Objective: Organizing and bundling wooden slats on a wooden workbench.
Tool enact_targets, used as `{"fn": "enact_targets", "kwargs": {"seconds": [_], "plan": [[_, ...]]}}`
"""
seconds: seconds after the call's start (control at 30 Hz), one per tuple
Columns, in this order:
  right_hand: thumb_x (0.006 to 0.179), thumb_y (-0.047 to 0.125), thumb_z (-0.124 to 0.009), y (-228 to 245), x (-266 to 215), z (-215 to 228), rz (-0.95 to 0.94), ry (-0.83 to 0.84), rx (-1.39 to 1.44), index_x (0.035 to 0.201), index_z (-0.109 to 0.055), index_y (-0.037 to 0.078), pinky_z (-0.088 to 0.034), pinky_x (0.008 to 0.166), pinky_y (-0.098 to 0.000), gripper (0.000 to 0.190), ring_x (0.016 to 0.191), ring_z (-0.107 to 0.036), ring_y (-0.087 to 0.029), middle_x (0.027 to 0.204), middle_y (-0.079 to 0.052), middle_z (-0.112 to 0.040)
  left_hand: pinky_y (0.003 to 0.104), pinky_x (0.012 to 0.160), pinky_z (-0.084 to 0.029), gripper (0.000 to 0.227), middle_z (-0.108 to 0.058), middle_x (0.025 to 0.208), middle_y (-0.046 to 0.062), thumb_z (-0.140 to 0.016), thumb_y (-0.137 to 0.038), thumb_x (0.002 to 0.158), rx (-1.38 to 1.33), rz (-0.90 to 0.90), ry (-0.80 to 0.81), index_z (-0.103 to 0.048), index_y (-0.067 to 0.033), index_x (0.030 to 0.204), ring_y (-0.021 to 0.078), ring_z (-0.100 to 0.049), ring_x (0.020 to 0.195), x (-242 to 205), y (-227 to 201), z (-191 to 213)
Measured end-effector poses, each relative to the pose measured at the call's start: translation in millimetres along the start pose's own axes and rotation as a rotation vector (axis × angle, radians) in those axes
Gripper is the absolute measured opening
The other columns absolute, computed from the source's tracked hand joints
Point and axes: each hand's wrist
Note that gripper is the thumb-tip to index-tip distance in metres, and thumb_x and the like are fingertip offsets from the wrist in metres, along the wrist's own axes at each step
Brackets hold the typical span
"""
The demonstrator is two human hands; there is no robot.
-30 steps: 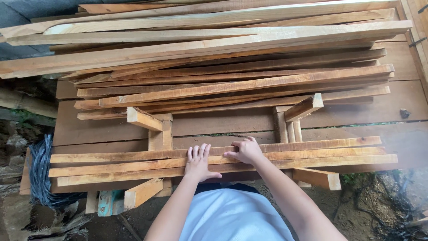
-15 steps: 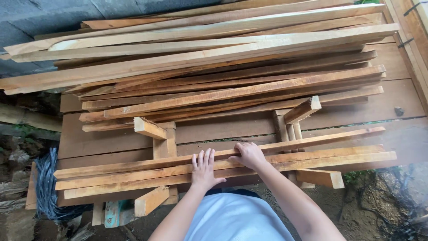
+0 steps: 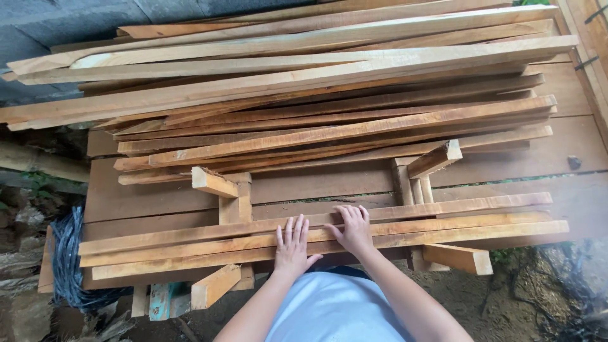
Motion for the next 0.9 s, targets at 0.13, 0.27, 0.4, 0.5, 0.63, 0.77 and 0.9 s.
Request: {"fn": "enact_targets", "kwargs": {"seconds": [0.13,0.27,0.4,0.5,0.63,0.77,0.9], "plan": [[0.094,0.055,-0.063,7.5,2.1,-6.2,-0.036,0.058,-0.041,0.124,-0.064,0.031,-0.033,0.112,-0.0423,0.038,0.118,-0.057,-0.013,0.119,0.008,-0.063,0.061,0.123,-0.009,0.108,-0.011,0.171,0.010,-0.069,-0.069,0.084,-0.024,0.009,0.020,-0.020,-0.0123,0.162,0.0356,-0.012,0.155,-3.4,-2.5,-1.2],[0.096,0.063,-0.053,4.2,9.6,-1.9,-0.017,0.229,-0.039,0.121,-0.065,0.026,-0.030,0.116,-0.0471,0.045,0.117,-0.058,-0.018,0.111,0.003,-0.065,0.059,0.124,-0.008,0.126,-0.016,0.167,0.010,-0.082,-0.062,0.070,0.003,0.093,0.081,-0.014,-0.0117,0.162,0.0341,-0.014,0.154,7.7,8.2,10.2],[0.084,0.072,-0.062,18.9,9.5,30.2,0.053,0.324,-0.037,0.124,-0.061,0.020,-0.035,0.110,-0.0470,0.065,0.113,-0.058,-0.023,0.113,-0.002,-0.064,0.057,0.125,-0.013,0.133,-0.029,0.156,0.007,-0.086,-0.067,0.054,0.010,0.095,0.085,-0.023,-0.0133,0.158,0.0313,-0.024,0.148,18.7,16.2,6.7],[0.076,0.086,-0.056,28.9,14.5,49.6,0.079,0.431,-0.141,0.132,-0.054,0.021,-0.033,0.111,-0.0434,0.086,0.120,-0.054,-0.020,0.118,0.000,-0.059,0.060,0.124,-0.012,0.136,-0.032,0.150,0.007,-0.083,-0.074,0.046,0.051,0.064,0.117,-0.026,-0.0134,0.154,0.0305,-0.028,0.143,29.4,23.5,-2.3],[0.070,0.093,-0.057,34.5,14.6,63.0,0.099,0.494,-0.178,0.140,-0.047,0.020,-0.031,0.113,-0.0435,0.101,0.124,-0.051,-0.020,0.124,-0.002,-0.056,0.058,0.124,-0.013,0.131,-0.034,0.149,0.007,-0.082,-0.073,0.049,0.078,0.056,0.138,-0.027,-0.0129,0.152,0.0296,-0.030,0.141,23.5,20.4,13.6],[0.055,0.090,-0.064,29.2,11.7,69.6,0.204,0.572,-0.329,0.153,-0.033,0.016,-0.023,0.121,-0.0531,0.127,0.141,-0.038,-0.024,0.146,-0.006,-0.045,0.058,0.125,-0.011,0.130,-0.030,0.151,0.008,-0.084,-0.068,0.055,0.035,0.035,0.108,-0.023,-0.0122,0.155,0.0307,-0.026,0.143,20.6,16.7,24.8],[0.055,0.069,-0.073,19.6,9.4,49.0,0.215,0.575,-0.347,0.151,-0.035,0.013,-0.030,0.114,-0.0509,0.117,0.137,-0.041,-0.025,0.143,-0.006,-0.047,0.057,0.124,-0.014,0.127,-0.032,0.151,0.007,-0.084,-0.063,0.057,-0.009,-0.023,0.185,-0.020,-0.0139,0.156,0.0283,-0.030,0.142,24.3,31.6,24.2]]}}
Point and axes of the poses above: each hand's wrist, its own x-axis towards the middle knuckle, its own z-axis out of the back of the hand, y = z × x
